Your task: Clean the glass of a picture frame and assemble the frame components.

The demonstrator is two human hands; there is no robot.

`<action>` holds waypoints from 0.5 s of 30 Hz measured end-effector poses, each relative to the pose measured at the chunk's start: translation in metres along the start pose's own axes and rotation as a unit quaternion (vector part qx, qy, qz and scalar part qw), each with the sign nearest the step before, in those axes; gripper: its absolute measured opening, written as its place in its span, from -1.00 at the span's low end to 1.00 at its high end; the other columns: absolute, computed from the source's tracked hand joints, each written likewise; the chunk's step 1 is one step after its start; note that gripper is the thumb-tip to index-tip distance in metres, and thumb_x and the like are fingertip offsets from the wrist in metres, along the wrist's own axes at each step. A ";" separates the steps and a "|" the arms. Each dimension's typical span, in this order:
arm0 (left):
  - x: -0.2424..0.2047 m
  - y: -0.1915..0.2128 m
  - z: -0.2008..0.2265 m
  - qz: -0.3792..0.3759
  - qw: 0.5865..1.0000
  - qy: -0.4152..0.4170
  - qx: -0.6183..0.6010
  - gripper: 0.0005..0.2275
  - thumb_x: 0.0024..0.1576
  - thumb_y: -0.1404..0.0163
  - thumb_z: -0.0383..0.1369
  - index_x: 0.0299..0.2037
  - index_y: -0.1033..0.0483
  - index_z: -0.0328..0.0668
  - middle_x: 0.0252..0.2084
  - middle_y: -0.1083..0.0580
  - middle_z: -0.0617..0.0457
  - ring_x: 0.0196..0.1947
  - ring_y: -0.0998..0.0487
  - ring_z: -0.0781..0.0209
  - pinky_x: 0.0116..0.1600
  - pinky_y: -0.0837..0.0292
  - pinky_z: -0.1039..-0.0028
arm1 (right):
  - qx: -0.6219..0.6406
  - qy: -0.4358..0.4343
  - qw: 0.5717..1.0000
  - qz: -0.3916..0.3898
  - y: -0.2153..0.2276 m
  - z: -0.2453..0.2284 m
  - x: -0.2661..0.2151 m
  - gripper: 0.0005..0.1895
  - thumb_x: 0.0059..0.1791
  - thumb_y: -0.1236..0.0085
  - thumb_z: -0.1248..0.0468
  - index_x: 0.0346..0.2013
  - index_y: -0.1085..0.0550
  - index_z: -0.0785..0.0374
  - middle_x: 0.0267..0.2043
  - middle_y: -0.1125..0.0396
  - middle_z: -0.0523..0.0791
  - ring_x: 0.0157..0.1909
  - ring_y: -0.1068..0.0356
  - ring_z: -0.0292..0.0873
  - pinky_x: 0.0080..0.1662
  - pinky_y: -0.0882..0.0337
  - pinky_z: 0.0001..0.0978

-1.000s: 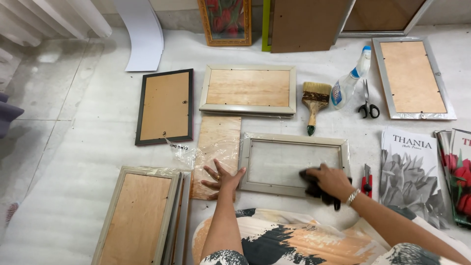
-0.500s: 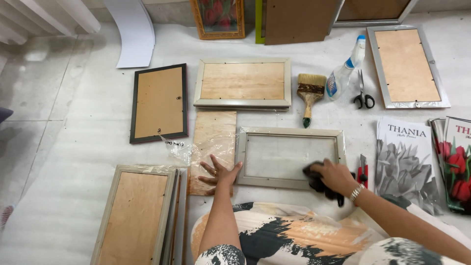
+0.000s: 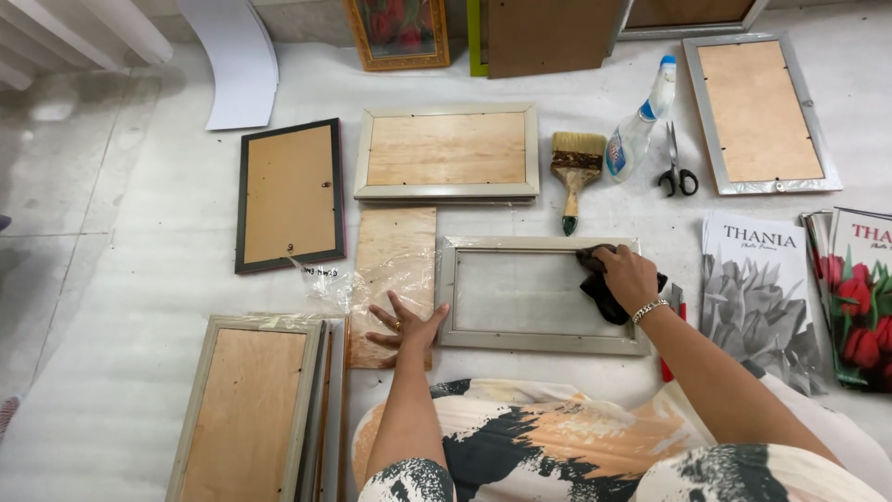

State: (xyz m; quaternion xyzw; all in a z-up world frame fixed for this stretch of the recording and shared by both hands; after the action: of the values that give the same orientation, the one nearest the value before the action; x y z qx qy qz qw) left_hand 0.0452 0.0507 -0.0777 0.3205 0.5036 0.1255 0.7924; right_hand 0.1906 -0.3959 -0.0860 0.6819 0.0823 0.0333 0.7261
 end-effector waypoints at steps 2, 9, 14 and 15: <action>0.000 -0.001 -0.001 -0.002 1.000 -0.001 -0.001 0.10 -0.02 -0.08 0.30 0.46 0.69 0.54 0.48 0.82 0.20 0.44 0.80 -0.43 0.13 0.70 -0.73 | -0.012 0.013 1.000 -0.023 -0.011 -0.004 -0.021 -0.63 0.00 -0.02 0.20 0.07 -0.44 -0.29 -0.20 -0.42 -0.12 -0.21 -0.58 0.01 -0.19 -0.59 -0.11; 0.000 -0.001 -0.001 -0.009 1.000 -0.002 -0.008 0.10 -0.01 -0.07 0.31 0.47 0.69 0.52 0.47 0.83 0.18 0.44 0.79 -0.43 0.14 0.71 -0.71 | -0.018 0.075 0.988 -0.135 -0.002 -0.032 -0.138 -0.61 -0.04 -0.07 0.22 0.06 -0.45 -0.22 -0.20 -0.49 -0.14 -0.21 -0.59 -0.02 -0.18 -0.61 -0.14; 0.004 -0.001 0.001 -0.006 1.000 -0.006 -0.013 0.11 -0.02 -0.08 0.31 0.47 0.69 0.52 0.48 0.82 0.18 0.44 0.80 -0.42 0.13 0.72 -0.71 | -0.005 0.059 0.993 -0.097 0.016 -0.037 -0.103 -0.65 -0.01 -0.04 0.26 0.04 -0.48 -0.22 -0.14 -0.47 -0.09 -0.20 -0.59 0.02 -0.18 -0.61 -0.10; 0.008 -0.004 -0.003 -0.006 1.000 -0.010 -0.014 0.11 -0.01 -0.08 0.31 0.47 0.68 0.50 0.49 0.80 0.16 0.44 0.80 -0.43 0.13 0.72 -0.71 | -0.017 0.054 0.996 -0.071 0.020 -0.039 -0.094 -0.67 0.02 -0.01 0.26 0.01 -0.49 -0.24 -0.11 -0.46 -0.09 -0.21 -0.59 0.02 -0.19 -0.61 -0.10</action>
State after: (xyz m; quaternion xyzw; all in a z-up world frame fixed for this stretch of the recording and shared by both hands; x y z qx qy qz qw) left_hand 0.0456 0.0532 -0.0875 0.3077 0.4960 0.1243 0.8024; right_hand 0.0929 -0.3714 -0.0613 0.6595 0.1685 0.0198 0.7323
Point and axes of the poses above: each hand's wrist, its own x-axis towards the middle knuckle, its own y-axis out of the back of the hand, z = x × y, the point moved 9 cm from there along x, towards the middle knuckle
